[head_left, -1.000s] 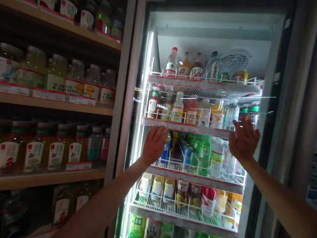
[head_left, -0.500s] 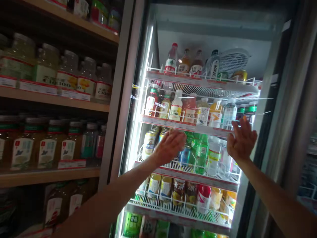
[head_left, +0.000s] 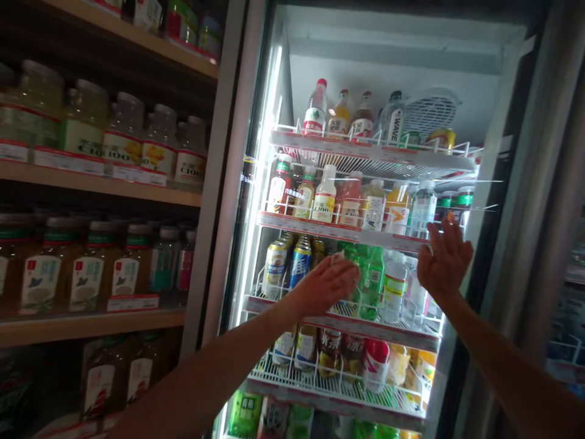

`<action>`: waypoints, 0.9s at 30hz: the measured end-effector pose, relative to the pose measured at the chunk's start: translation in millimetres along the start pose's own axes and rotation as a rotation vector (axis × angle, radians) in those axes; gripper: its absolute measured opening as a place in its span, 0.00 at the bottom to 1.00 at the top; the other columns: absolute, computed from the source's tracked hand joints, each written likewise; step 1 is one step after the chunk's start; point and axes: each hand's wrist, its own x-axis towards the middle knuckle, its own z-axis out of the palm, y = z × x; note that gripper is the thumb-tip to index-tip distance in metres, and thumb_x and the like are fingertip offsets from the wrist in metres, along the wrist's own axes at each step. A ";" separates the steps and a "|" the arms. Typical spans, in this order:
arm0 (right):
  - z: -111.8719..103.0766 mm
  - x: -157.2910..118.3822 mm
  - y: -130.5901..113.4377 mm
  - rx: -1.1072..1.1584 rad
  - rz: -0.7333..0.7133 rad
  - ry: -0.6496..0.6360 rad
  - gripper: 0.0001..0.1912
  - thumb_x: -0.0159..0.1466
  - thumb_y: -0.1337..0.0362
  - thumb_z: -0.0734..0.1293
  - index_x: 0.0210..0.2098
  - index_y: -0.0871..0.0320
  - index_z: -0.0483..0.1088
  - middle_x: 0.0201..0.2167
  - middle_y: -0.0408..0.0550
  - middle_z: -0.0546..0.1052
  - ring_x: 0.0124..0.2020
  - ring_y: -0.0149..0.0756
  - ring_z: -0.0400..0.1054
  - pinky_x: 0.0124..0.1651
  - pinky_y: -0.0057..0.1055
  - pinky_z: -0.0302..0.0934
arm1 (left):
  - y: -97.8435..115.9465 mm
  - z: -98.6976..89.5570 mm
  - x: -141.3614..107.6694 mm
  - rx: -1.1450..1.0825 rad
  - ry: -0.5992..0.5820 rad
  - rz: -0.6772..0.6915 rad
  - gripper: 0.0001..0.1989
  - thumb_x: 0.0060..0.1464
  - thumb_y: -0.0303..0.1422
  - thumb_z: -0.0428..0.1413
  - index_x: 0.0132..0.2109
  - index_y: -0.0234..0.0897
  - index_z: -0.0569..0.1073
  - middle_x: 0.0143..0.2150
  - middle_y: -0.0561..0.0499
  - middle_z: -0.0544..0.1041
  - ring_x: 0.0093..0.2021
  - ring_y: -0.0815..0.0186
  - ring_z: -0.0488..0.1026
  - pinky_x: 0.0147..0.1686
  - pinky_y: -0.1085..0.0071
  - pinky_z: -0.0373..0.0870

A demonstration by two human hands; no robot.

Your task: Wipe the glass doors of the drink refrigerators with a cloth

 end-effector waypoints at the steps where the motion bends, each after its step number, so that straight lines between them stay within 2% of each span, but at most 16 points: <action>1: -0.2 -0.4 0.4 0.004 0.000 -0.007 0.26 0.63 0.61 0.54 0.59 0.57 0.58 0.62 0.55 0.58 0.63 0.48 0.51 0.60 0.51 0.44 | 2.3 1.0 0.6 -0.011 -0.023 0.079 0.19 0.59 0.32 0.46 0.57 0.39 0.62 0.62 0.50 0.62 0.64 0.61 0.52 0.63 0.58 0.49; 2: -0.4 -0.8 0.8 0.002 0.000 -0.016 0.26 0.63 0.61 0.54 0.60 0.57 0.58 0.62 0.55 0.58 0.63 0.48 0.50 0.60 0.51 0.43 | -1.9 0.6 2.6 -0.010 -0.024 0.104 0.19 0.59 0.32 0.46 0.57 0.39 0.62 0.62 0.50 0.62 0.64 0.62 0.53 0.63 0.58 0.49; 3: -0.6 -1.0 1.2 -0.002 0.001 -0.025 0.26 0.63 0.61 0.54 0.60 0.57 0.58 0.62 0.55 0.58 0.63 0.48 0.50 0.60 0.52 0.43 | -11.6 -1.0 6.0 0.003 -0.005 0.064 0.20 0.59 0.31 0.46 0.58 0.38 0.62 0.61 0.50 0.63 0.63 0.61 0.53 0.63 0.58 0.49; 5: -1.3 -1.4 1.7 -0.016 0.008 -0.042 0.26 0.63 0.60 0.54 0.59 0.58 0.58 0.63 0.55 0.57 0.63 0.48 0.50 0.60 0.51 0.43 | -39.8 -6.0 16.0 0.044 0.070 -0.143 0.20 0.59 0.30 0.46 0.58 0.37 0.62 0.61 0.48 0.63 0.64 0.59 0.53 0.63 0.57 0.49; 7: -2.0 -1.6 1.7 -0.030 0.014 -0.059 0.26 0.63 0.59 0.53 0.59 0.57 0.58 0.63 0.56 0.57 0.64 0.47 0.49 0.60 0.49 0.43 | -62.2 -9.9 26.6 0.075 0.133 -0.418 0.20 0.59 0.30 0.44 0.58 0.36 0.62 0.62 0.45 0.60 0.65 0.56 0.50 0.62 0.54 0.49; 9: -2.4 -1.8 1.5 -0.037 0.015 -0.063 0.25 0.64 0.59 0.53 0.60 0.56 0.57 0.63 0.55 0.57 0.64 0.45 0.48 0.61 0.47 0.42 | -64.2 -9.6 34.0 0.074 0.145 -0.536 0.20 0.59 0.30 0.44 0.58 0.35 0.62 0.63 0.43 0.58 0.65 0.54 0.49 0.62 0.53 0.49; 10: -2.4 -1.9 1.3 -0.038 0.017 -0.063 0.25 0.63 0.60 0.53 0.60 0.55 0.57 0.63 0.54 0.57 0.64 0.45 0.49 0.61 0.47 0.42 | -57.6 -7.8 35.9 0.061 0.131 -0.482 0.20 0.59 0.30 0.44 0.58 0.36 0.62 0.63 0.44 0.59 0.65 0.55 0.49 0.62 0.53 0.48; 13: -1.5 -2.1 0.9 -0.025 0.023 -0.032 0.25 0.63 0.60 0.53 0.60 0.55 0.58 0.63 0.54 0.58 0.63 0.47 0.50 0.61 0.48 0.43 | -30.9 0.2 38.6 0.010 0.047 -0.057 0.19 0.60 0.32 0.44 0.57 0.39 0.63 0.62 0.49 0.62 0.64 0.59 0.52 0.63 0.56 0.47; 14: -1.0 -2.1 0.8 -0.021 0.025 -0.023 0.25 0.63 0.59 0.53 0.59 0.55 0.58 0.62 0.54 0.58 0.63 0.47 0.50 0.60 0.49 0.43 | -28.0 2.1 40.0 -0.001 0.023 0.050 0.19 0.60 0.32 0.44 0.57 0.39 0.63 0.61 0.50 0.63 0.63 0.61 0.53 0.64 0.58 0.47; 15: -0.7 -2.1 0.6 -0.020 0.025 -0.020 0.25 0.63 0.59 0.53 0.59 0.56 0.59 0.62 0.54 0.58 0.63 0.47 0.51 0.60 0.49 0.43 | -30.6 2.9 42.1 -0.005 0.008 0.092 0.19 0.60 0.32 0.45 0.57 0.39 0.62 0.61 0.51 0.63 0.63 0.62 0.54 0.64 0.58 0.47; 16: -0.5 -2.0 0.4 -0.019 0.025 -0.017 0.25 0.63 0.59 0.53 0.59 0.56 0.59 0.62 0.54 0.59 0.63 0.47 0.51 0.60 0.49 0.43 | -38.9 2.3 45.1 -0.001 0.009 0.059 0.19 0.60 0.32 0.45 0.57 0.39 0.62 0.61 0.50 0.63 0.63 0.61 0.54 0.64 0.58 0.47; 17: -0.4 -1.9 0.1 -0.021 0.023 -0.017 0.25 0.63 0.59 0.53 0.59 0.57 0.59 0.62 0.55 0.59 0.63 0.47 0.51 0.60 0.49 0.43 | -51.4 0.5 48.8 0.010 0.029 -0.041 0.20 0.59 0.31 0.45 0.58 0.38 0.61 0.61 0.49 0.62 0.63 0.60 0.54 0.63 0.57 0.48; 20: -1.3 -1.5 -0.9 -0.037 0.023 -0.020 0.25 0.64 0.59 0.53 0.58 0.58 0.60 0.61 0.55 0.60 0.63 0.46 0.50 0.60 0.47 0.44 | -91.0 -6.8 60.5 0.058 0.174 -0.461 0.21 0.59 0.31 0.43 0.59 0.36 0.60 0.62 0.45 0.60 0.64 0.56 0.52 0.62 0.52 0.50; 22: -2.0 -1.4 -1.3 -0.043 0.024 -0.025 0.25 0.64 0.59 0.53 0.58 0.58 0.60 0.61 0.55 0.60 0.64 0.45 0.50 0.61 0.47 0.44 | -95.7 -7.8 64.8 0.078 0.239 -0.587 0.21 0.59 0.31 0.43 0.59 0.35 0.60 0.62 0.44 0.60 0.64 0.54 0.52 0.62 0.50 0.49; 24: -2.2 -1.7 -1.3 -0.041 0.029 -0.035 0.25 0.64 0.59 0.53 0.59 0.57 0.59 0.62 0.54 0.59 0.64 0.45 0.50 0.61 0.47 0.44 | -77.0 -3.4 65.2 0.063 0.196 -0.472 0.21 0.59 0.30 0.43 0.59 0.36 0.61 0.61 0.45 0.61 0.64 0.55 0.52 0.62 0.52 0.49; 27: -1.0 -2.5 -0.1 -0.029 0.035 -0.030 0.25 0.63 0.60 0.54 0.59 0.55 0.58 0.62 0.53 0.59 0.64 0.46 0.49 0.61 0.48 0.43 | -39.2 7.0 65.2 -0.001 0.017 -0.046 0.20 0.59 0.31 0.44 0.58 0.40 0.62 0.61 0.50 0.62 0.63 0.61 0.53 0.64 0.55 0.47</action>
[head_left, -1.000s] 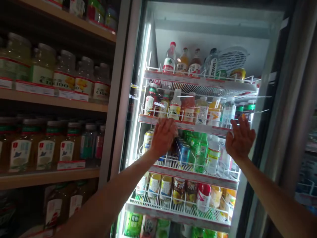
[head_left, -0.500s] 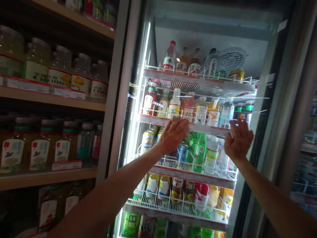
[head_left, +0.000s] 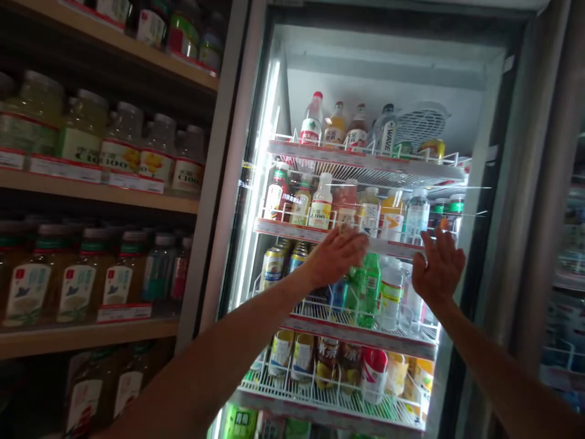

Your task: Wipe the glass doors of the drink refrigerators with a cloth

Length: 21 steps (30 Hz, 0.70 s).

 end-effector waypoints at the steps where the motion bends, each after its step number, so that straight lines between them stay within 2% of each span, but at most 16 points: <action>1: 0.7 -0.2 0.5 0.003 0.000 0.009 0.25 0.63 0.60 0.54 0.59 0.55 0.58 0.62 0.53 0.59 0.64 0.46 0.50 0.61 0.48 0.43 | 5.2 2.0 1.1 -0.014 -0.045 0.101 0.19 0.60 0.32 0.44 0.58 0.40 0.62 0.61 0.51 0.62 0.63 0.62 0.53 0.64 0.56 0.47; 2: 1.4 -0.4 1.0 0.005 -0.003 0.022 0.25 0.63 0.59 0.54 0.59 0.55 0.59 0.62 0.53 0.60 0.63 0.46 0.50 0.61 0.48 0.44 | 4.2 2.4 3.4 -0.020 -0.068 0.147 0.19 0.60 0.32 0.44 0.58 0.40 0.61 0.61 0.51 0.62 0.63 0.63 0.53 0.64 0.57 0.47; 3: 2.0 -0.5 1.4 0.008 -0.008 0.033 0.25 0.63 0.59 0.54 0.59 0.55 0.59 0.61 0.53 0.60 0.63 0.45 0.51 0.60 0.48 0.44 | -2.7 1.0 6.4 -0.015 -0.064 0.120 0.19 0.60 0.32 0.44 0.58 0.40 0.61 0.61 0.50 0.62 0.63 0.62 0.53 0.64 0.57 0.47; 4: 2.3 -0.5 1.6 0.010 -0.012 0.038 0.25 0.63 0.59 0.54 0.58 0.56 0.60 0.61 0.54 0.61 0.63 0.45 0.51 0.60 0.48 0.44 | -14.2 -2.0 9.7 -0.002 -0.032 0.024 0.20 0.60 0.32 0.43 0.59 0.39 0.61 0.61 0.49 0.62 0.64 0.61 0.53 0.64 0.56 0.48; 7: 2.1 -0.4 1.4 0.007 -0.010 0.024 0.24 0.63 0.59 0.54 0.58 0.56 0.61 0.61 0.54 0.60 0.63 0.45 0.50 0.60 0.48 0.44 | -52.6 -13.7 14.4 0.054 0.119 -0.388 0.20 0.60 0.32 0.41 0.59 0.36 0.61 0.62 0.45 0.61 0.64 0.56 0.51 0.62 0.52 0.49; 8: 1.7 -0.3 1.2 0.008 -0.009 0.020 0.24 0.63 0.59 0.54 0.58 0.56 0.60 0.61 0.53 0.60 0.64 0.44 0.50 0.61 0.47 0.44 | -58.8 -16.3 12.3 0.072 0.156 -0.482 0.21 0.60 0.32 0.41 0.59 0.35 0.62 0.62 0.44 0.60 0.64 0.55 0.51 0.62 0.51 0.49; 9: 1.3 -0.2 1.0 0.010 -0.010 0.020 0.24 0.63 0.59 0.53 0.58 0.56 0.60 0.61 0.53 0.60 0.64 0.44 0.50 0.61 0.47 0.43 | -59.1 -17.6 7.8 0.084 0.171 -0.518 0.21 0.60 0.32 0.42 0.58 0.35 0.62 0.63 0.44 0.60 0.64 0.54 0.51 0.62 0.51 0.49; 10: 0.9 -0.1 0.8 0.012 -0.015 0.023 0.25 0.63 0.59 0.53 0.58 0.57 0.60 0.61 0.54 0.60 0.64 0.44 0.50 0.61 0.47 0.43 | -54.0 -17.7 0.8 0.088 0.162 -0.487 0.21 0.60 0.32 0.42 0.59 0.35 0.62 0.63 0.44 0.60 0.65 0.54 0.51 0.62 0.51 0.49; 11: 0.6 0.1 0.8 0.015 -0.023 0.026 0.25 0.63 0.59 0.53 0.58 0.57 0.60 0.61 0.54 0.60 0.64 0.44 0.50 0.61 0.47 0.43 | -44.6 -16.9 -8.4 0.083 0.136 -0.400 0.21 0.59 0.31 0.43 0.59 0.36 0.61 0.62 0.45 0.60 0.65 0.56 0.50 0.62 0.52 0.49; 14: 0.4 0.4 1.2 0.017 -0.039 0.027 0.25 0.63 0.60 0.54 0.58 0.58 0.60 0.61 0.55 0.61 0.63 0.46 0.51 0.60 0.47 0.43 | -13.9 -14.3 -42.5 0.035 0.014 -0.021 0.22 0.59 0.30 0.45 0.60 0.39 0.58 0.62 0.49 0.62 0.65 0.62 0.49 0.64 0.56 0.47; 15: 0.5 0.5 1.5 0.017 -0.040 0.026 0.25 0.63 0.60 0.54 0.58 0.57 0.60 0.60 0.55 0.61 0.63 0.46 0.51 0.60 0.47 0.44 | -10.0 -15.0 -53.7 0.029 -0.011 0.037 0.22 0.58 0.31 0.46 0.60 0.40 0.58 0.62 0.50 0.62 0.65 0.63 0.49 0.64 0.57 0.47; 16: 0.6 0.5 1.7 0.019 -0.039 0.025 0.25 0.63 0.60 0.54 0.58 0.57 0.59 0.60 0.55 0.61 0.63 0.47 0.51 0.60 0.47 0.44 | -11.0 -17.0 -63.9 0.037 -0.004 0.028 0.22 0.58 0.30 0.46 0.60 0.40 0.58 0.62 0.50 0.62 0.66 0.64 0.49 0.64 0.57 0.47; 17: 0.6 0.5 1.8 0.023 -0.036 0.022 0.25 0.62 0.60 0.55 0.59 0.56 0.59 0.60 0.54 0.61 0.63 0.47 0.51 0.60 0.48 0.44 | -16.4 -20.0 -72.8 0.055 0.025 -0.039 0.22 0.58 0.30 0.46 0.60 0.40 0.59 0.62 0.49 0.62 0.66 0.63 0.48 0.64 0.57 0.48; 20: 0.2 0.3 1.8 0.031 -0.019 0.010 0.25 0.63 0.60 0.54 0.59 0.53 0.57 0.61 0.53 0.61 0.63 0.47 0.51 0.61 0.48 0.43 | -40.3 -31.4 -93.4 0.129 0.188 -0.391 0.22 0.58 0.30 0.46 0.60 0.39 0.58 0.63 0.45 0.60 0.66 0.59 0.46 0.62 0.53 0.51; 21: 0.2 0.3 1.8 0.030 -0.013 0.006 0.25 0.63 0.60 0.54 0.59 0.53 0.57 0.61 0.53 0.61 0.63 0.46 0.51 0.61 0.48 0.43 | -43.6 -34.5 -99.8 0.145 0.215 -0.458 0.22 0.58 0.29 0.46 0.60 0.39 0.58 0.63 0.43 0.59 0.66 0.58 0.46 0.62 0.51 0.51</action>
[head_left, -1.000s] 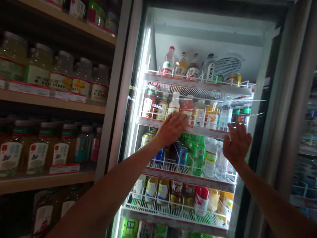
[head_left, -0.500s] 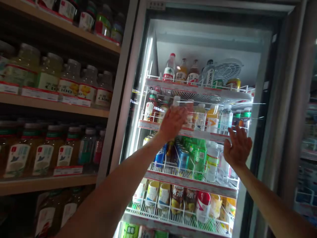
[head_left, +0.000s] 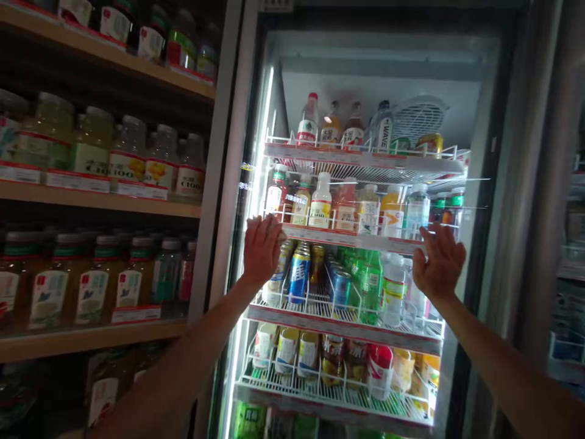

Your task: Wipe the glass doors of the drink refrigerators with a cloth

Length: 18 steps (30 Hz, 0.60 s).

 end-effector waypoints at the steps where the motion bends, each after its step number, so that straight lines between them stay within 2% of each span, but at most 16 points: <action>1: 0.0 0.0 0.1 -0.003 -0.002 -0.002 0.25 0.63 0.60 0.54 0.59 0.54 0.57 0.61 0.53 0.61 0.63 0.46 0.51 0.61 0.48 0.43 | -1.9 -3.8 -6.3 0.007 -0.001 -0.013 0.23 0.58 0.29 0.47 0.60 0.38 0.58 0.63 0.43 0.58 0.66 0.57 0.45 0.61 0.51 0.52; 3: 0.5 0.0 0.7 -0.012 -0.012 0.008 0.25 0.63 0.59 0.54 0.58 0.55 0.59 0.60 0.54 0.62 0.63 0.45 0.51 0.61 0.47 0.44 | 5.3 -12.7 -27.8 -0.006 -0.076 0.117 0.22 0.57 0.28 0.47 0.59 0.37 0.59 0.62 0.44 0.61 0.66 0.56 0.46 0.61 0.51 0.52; 6: 1.1 0.2 1.1 -0.015 -0.029 0.036 0.24 0.62 0.59 0.55 0.57 0.57 0.61 0.59 0.55 0.63 0.62 0.45 0.52 0.60 0.47 0.46 | 22.9 -26.5 -66.1 -0.072 -0.287 0.487 0.21 0.57 0.29 0.48 0.58 0.39 0.62 0.61 0.50 0.64 0.66 0.59 0.48 0.63 0.56 0.49; 8: 0.5 0.5 0.5 -0.010 -0.029 0.045 0.24 0.62 0.60 0.55 0.56 0.58 0.62 0.59 0.56 0.64 0.62 0.47 0.53 0.59 0.49 0.47 | 21.3 -32.7 -79.1 -0.101 -0.370 0.620 0.20 0.58 0.31 0.48 0.58 0.40 0.63 0.61 0.53 0.63 0.66 0.62 0.49 0.64 0.59 0.48; 9: -0.2 0.6 -0.1 -0.005 -0.031 0.040 0.24 0.62 0.60 0.55 0.56 0.59 0.62 0.58 0.56 0.64 0.62 0.47 0.53 0.58 0.50 0.47 | 15.2 -34.5 -79.9 -0.094 -0.373 0.599 0.20 0.58 0.31 0.48 0.58 0.41 0.63 0.61 0.52 0.63 0.66 0.62 0.49 0.64 0.60 0.48; 10: -1.1 0.8 -0.7 0.000 -0.032 0.033 0.25 0.62 0.60 0.55 0.57 0.59 0.62 0.59 0.56 0.64 0.62 0.48 0.53 0.58 0.51 0.48 | 6.6 -35.3 -77.7 -0.068 -0.346 0.517 0.21 0.58 0.30 0.48 0.58 0.41 0.62 0.61 0.51 0.64 0.66 0.62 0.49 0.64 0.59 0.49; 13: -3.3 1.0 -2.3 0.000 -0.026 0.014 0.24 0.62 0.60 0.54 0.57 0.58 0.61 0.60 0.55 0.62 0.62 0.46 0.52 0.59 0.50 0.47 | -17.3 -35.3 -68.2 0.043 -0.215 0.158 0.22 0.57 0.28 0.47 0.59 0.38 0.60 0.61 0.43 0.62 0.66 0.58 0.46 0.61 0.53 0.53; 14: -3.4 0.9 -2.4 -0.005 -0.025 0.016 0.24 0.63 0.59 0.54 0.57 0.58 0.61 0.60 0.55 0.62 0.62 0.46 0.52 0.59 0.49 0.47 | -19.8 -35.5 -69.1 0.064 -0.196 0.093 0.22 0.57 0.27 0.47 0.59 0.38 0.60 0.61 0.42 0.62 0.66 0.57 0.46 0.60 0.52 0.54; 16: -2.3 0.7 -1.8 -0.015 -0.026 0.032 0.25 0.63 0.58 0.54 0.56 0.59 0.62 0.59 0.56 0.63 0.62 0.47 0.53 0.59 0.49 0.47 | -14.0 -37.9 -80.9 0.051 -0.219 0.127 0.22 0.56 0.27 0.48 0.59 0.37 0.60 0.61 0.42 0.63 0.66 0.56 0.46 0.60 0.52 0.54; 18: -0.3 0.4 -0.4 -0.019 -0.027 0.046 0.25 0.63 0.57 0.54 0.56 0.60 0.63 0.59 0.57 0.63 0.61 0.48 0.54 0.59 0.48 0.47 | -1.0 -42.1 -100.0 -0.008 -0.304 0.296 0.23 0.55 0.27 0.50 0.58 0.38 0.61 0.60 0.46 0.65 0.66 0.57 0.47 0.62 0.53 0.52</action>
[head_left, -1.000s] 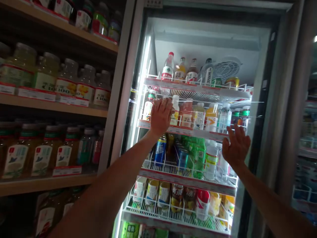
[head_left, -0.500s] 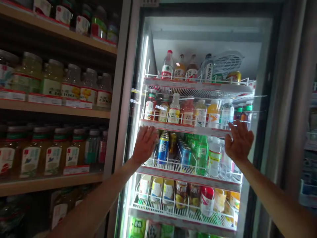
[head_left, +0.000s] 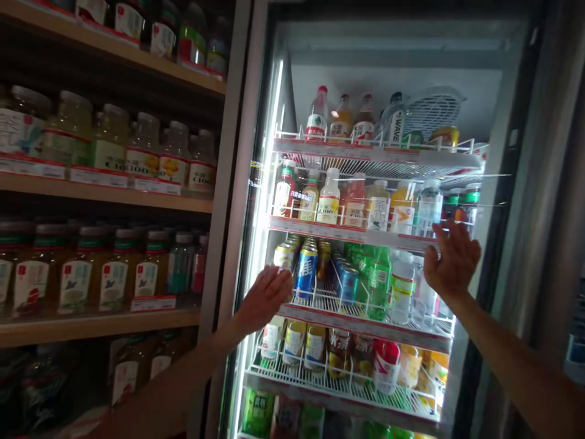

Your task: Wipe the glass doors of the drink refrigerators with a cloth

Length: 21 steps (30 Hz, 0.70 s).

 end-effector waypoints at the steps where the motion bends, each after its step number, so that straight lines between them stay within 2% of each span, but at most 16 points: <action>1: 1.0 -0.2 0.8 0.003 -0.001 0.000 0.25 0.62 0.57 0.54 0.56 0.59 0.63 0.59 0.56 0.63 0.61 0.48 0.54 0.58 0.48 0.47 | 7.6 0.4 -6.5 -0.024 -0.044 0.097 0.23 0.55 0.28 0.51 0.58 0.39 0.62 0.60 0.47 0.65 0.66 0.58 0.48 0.63 0.55 0.51; 3: 2.2 -0.5 2.2 0.020 0.004 -0.003 0.25 0.62 0.58 0.54 0.56 0.59 0.63 0.59 0.56 0.63 0.61 0.49 0.54 0.58 0.49 0.47 | 11.2 0.3 -11.8 -0.057 -0.110 0.229 0.22 0.56 0.30 0.51 0.58 0.41 0.61 0.60 0.50 0.64 0.65 0.60 0.49 0.63 0.57 0.51; 4: 2.3 -0.5 2.7 0.033 0.004 -0.006 0.25 0.62 0.58 0.54 0.56 0.59 0.63 0.59 0.56 0.63 0.61 0.50 0.54 0.58 0.50 0.47 | 6.3 -0.3 -9.5 -0.056 -0.109 0.227 0.22 0.56 0.30 0.50 0.59 0.41 0.61 0.61 0.50 0.64 0.65 0.61 0.49 0.63 0.58 0.51; 5: 1.8 -0.4 2.9 0.046 0.004 -0.016 0.25 0.62 0.58 0.54 0.56 0.59 0.62 0.59 0.57 0.62 0.61 0.51 0.54 0.58 0.51 0.47 | -2.2 -1.1 -4.3 -0.042 -0.075 0.168 0.22 0.57 0.30 0.50 0.59 0.40 0.61 0.61 0.49 0.63 0.66 0.60 0.48 0.63 0.57 0.52; 8: -1.0 -0.1 2.8 0.052 0.018 -0.053 0.26 0.62 0.59 0.54 0.57 0.58 0.61 0.60 0.56 0.61 0.61 0.52 0.54 0.58 0.52 0.46 | -30.0 -3.3 18.3 0.024 0.098 -0.153 0.22 0.57 0.27 0.48 0.59 0.37 0.59 0.63 0.43 0.59 0.66 0.57 0.45 0.61 0.52 0.53; 9: -2.0 0.0 2.5 0.048 0.025 -0.073 0.26 0.62 0.59 0.54 0.58 0.57 0.60 0.61 0.56 0.60 0.61 0.52 0.53 0.59 0.51 0.45 | -33.2 -3.3 23.9 0.034 0.131 -0.207 0.23 0.57 0.26 0.48 0.60 0.36 0.58 0.63 0.41 0.58 0.67 0.56 0.44 0.61 0.51 0.53; 10: -2.7 0.0 2.3 0.045 0.032 -0.090 0.26 0.62 0.59 0.54 0.59 0.56 0.59 0.62 0.54 0.59 0.62 0.51 0.53 0.59 0.50 0.45 | -31.5 -2.9 27.1 0.030 0.135 -0.200 0.23 0.57 0.26 0.48 0.60 0.35 0.58 0.63 0.41 0.58 0.67 0.56 0.44 0.61 0.51 0.53; 12: -3.3 -0.3 1.8 0.043 0.035 -0.097 0.26 0.63 0.58 0.53 0.59 0.55 0.59 0.62 0.53 0.59 0.62 0.50 0.52 0.60 0.50 0.44 | -14.2 -0.9 27.3 -0.008 0.066 -0.011 0.22 0.57 0.28 0.48 0.59 0.36 0.59 0.63 0.44 0.60 0.67 0.57 0.44 0.62 0.53 0.51; 15: -2.4 -0.7 0.8 0.049 0.024 -0.049 0.26 0.62 0.58 0.53 0.58 0.57 0.60 0.61 0.54 0.61 0.62 0.51 0.53 0.59 0.52 0.45 | 19.4 4.0 27.5 -0.068 -0.104 0.401 0.21 0.59 0.33 0.48 0.59 0.39 0.61 0.64 0.51 0.58 0.66 0.61 0.45 0.64 0.58 0.48; 16: -2.0 -0.7 0.4 0.049 0.026 -0.040 0.26 0.62 0.59 0.54 0.58 0.57 0.61 0.61 0.54 0.61 0.62 0.51 0.53 0.59 0.53 0.45 | 24.1 5.3 32.0 -0.073 -0.131 0.474 0.21 0.59 0.34 0.47 0.59 0.40 0.61 0.64 0.52 0.57 0.66 0.62 0.46 0.64 0.59 0.48; 17: -1.8 -0.6 0.1 0.047 0.031 -0.038 0.26 0.62 0.59 0.54 0.58 0.57 0.61 0.61 0.54 0.61 0.62 0.51 0.53 0.59 0.53 0.46 | 23.5 6.2 39.2 -0.069 -0.124 0.483 0.20 0.59 0.34 0.47 0.59 0.41 0.61 0.65 0.53 0.57 0.66 0.62 0.46 0.64 0.60 0.48; 18: -1.6 -0.3 -0.2 0.043 0.037 -0.046 0.25 0.62 0.59 0.54 0.58 0.57 0.61 0.61 0.54 0.61 0.62 0.50 0.53 0.59 0.52 0.46 | 17.7 6.4 48.4 -0.055 -0.085 0.416 0.20 0.59 0.33 0.47 0.59 0.40 0.61 0.64 0.52 0.58 0.67 0.62 0.45 0.64 0.59 0.48; 19: -1.5 -0.1 -0.3 0.039 0.040 -0.049 0.25 0.62 0.60 0.54 0.58 0.56 0.61 0.61 0.54 0.61 0.62 0.50 0.53 0.59 0.52 0.47 | 8.2 6.3 58.4 -0.037 -0.020 0.290 0.20 0.59 0.32 0.47 0.59 0.39 0.61 0.64 0.50 0.59 0.67 0.62 0.44 0.64 0.58 0.48; 21: -1.1 0.4 -0.2 0.034 0.030 -0.027 0.25 0.62 0.59 0.54 0.57 0.58 0.62 0.61 0.54 0.61 0.62 0.49 0.53 0.59 0.52 0.47 | -13.1 6.0 74.9 0.005 0.134 -0.039 0.21 0.58 0.29 0.47 0.59 0.35 0.59 0.63 0.45 0.59 0.67 0.60 0.43 0.63 0.56 0.49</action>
